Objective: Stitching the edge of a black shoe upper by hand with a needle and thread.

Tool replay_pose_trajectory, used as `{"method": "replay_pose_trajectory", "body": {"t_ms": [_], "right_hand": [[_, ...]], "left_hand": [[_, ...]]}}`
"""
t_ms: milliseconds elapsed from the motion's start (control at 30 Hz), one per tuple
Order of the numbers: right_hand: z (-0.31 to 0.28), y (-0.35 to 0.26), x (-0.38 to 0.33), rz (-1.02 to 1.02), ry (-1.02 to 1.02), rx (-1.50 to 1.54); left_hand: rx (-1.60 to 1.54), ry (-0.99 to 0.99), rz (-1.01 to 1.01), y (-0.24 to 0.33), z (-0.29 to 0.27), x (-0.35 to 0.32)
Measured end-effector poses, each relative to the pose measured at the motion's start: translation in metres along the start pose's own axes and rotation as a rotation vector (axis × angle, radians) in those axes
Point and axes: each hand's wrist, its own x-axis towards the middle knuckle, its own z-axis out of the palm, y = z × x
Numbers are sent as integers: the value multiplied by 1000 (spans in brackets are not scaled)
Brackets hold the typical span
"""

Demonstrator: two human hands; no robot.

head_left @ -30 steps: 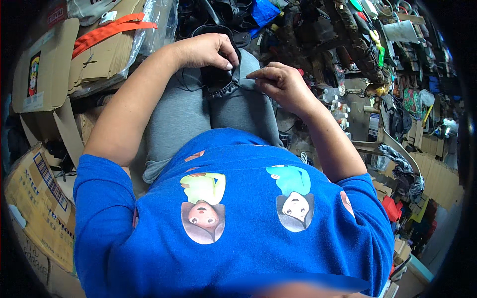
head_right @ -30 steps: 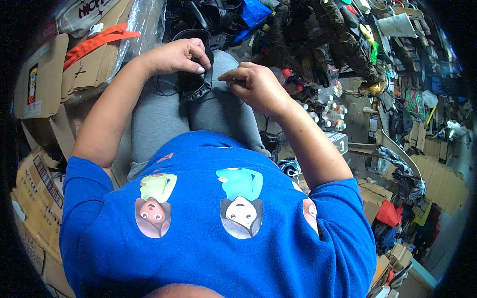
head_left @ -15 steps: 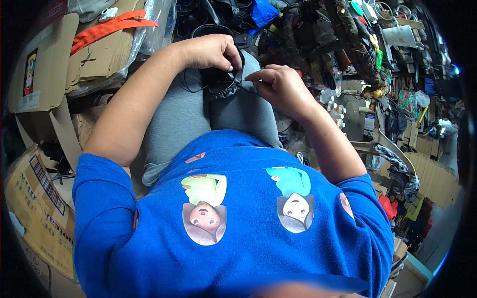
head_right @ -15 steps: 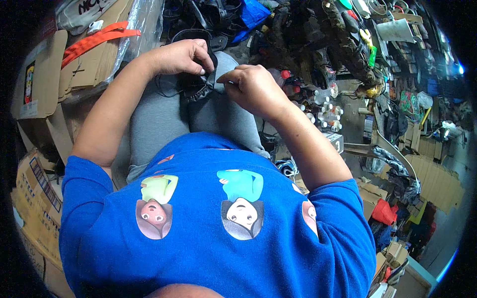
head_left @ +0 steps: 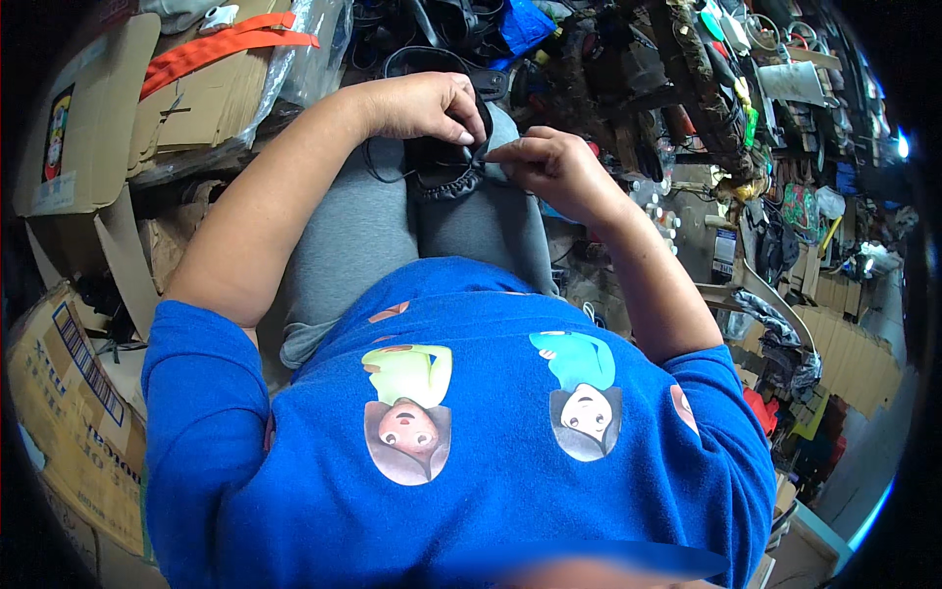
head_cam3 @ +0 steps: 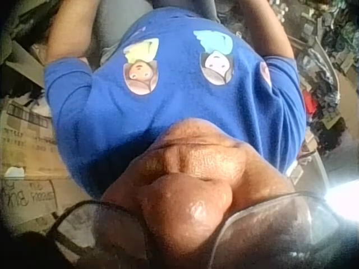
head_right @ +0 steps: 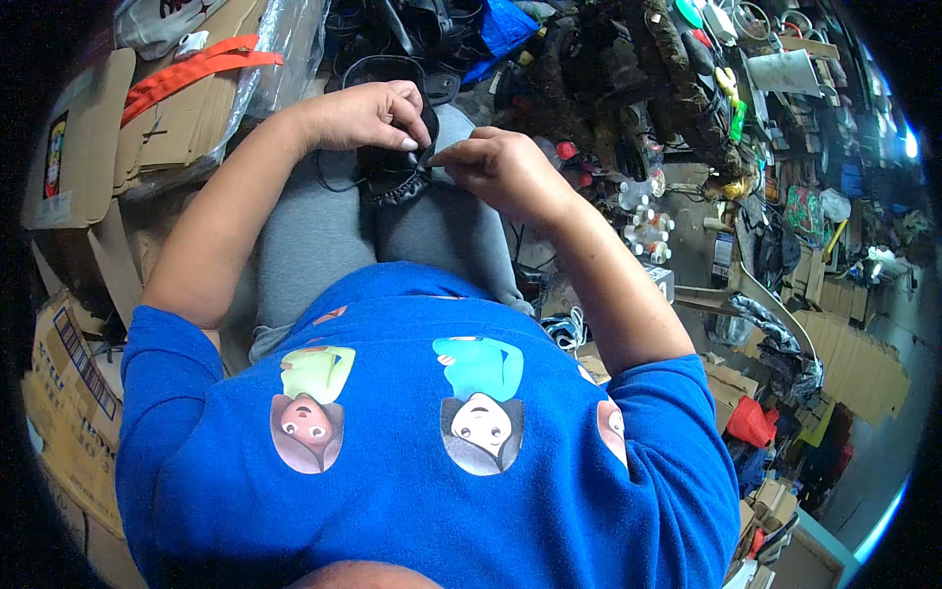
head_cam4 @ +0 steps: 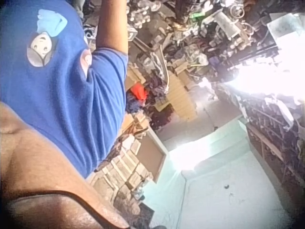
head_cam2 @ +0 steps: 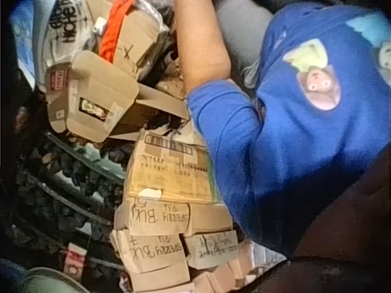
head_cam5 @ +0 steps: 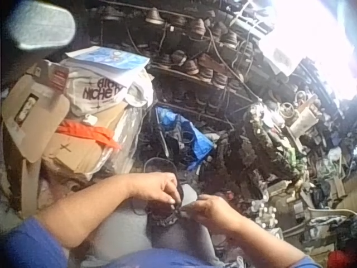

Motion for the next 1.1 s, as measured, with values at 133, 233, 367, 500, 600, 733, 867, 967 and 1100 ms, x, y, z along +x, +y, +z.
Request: {"method": "replay_pose_trajectory", "body": {"t_ms": [133,233,367,500,600,733,867,967,1100], "right_hand": [[-1,17,1,201,-111,246],[-1,28,2,179,-126,360],[1,38,5,146,-116,394],[14,26,7,119,-22,393],[16,6,11,0,90,158],[12,7,4,42,89,174],[16,7,-9,14,119,51],[26,2,-19,-147,235,-291],[29,1,-20,-125,250,-317]], "left_hand": [[9,5,26,1,2,-2],[74,7,69,-2,3,3],[61,30,67,-2,4,4],[80,50,74,-1,5,6],[65,60,15,2,5,-1],[345,535,144,-19,-14,-27],[226,730,-183,-2,-22,-75],[17,717,-331,36,7,-89],[275,655,-68,28,39,-93]]}}
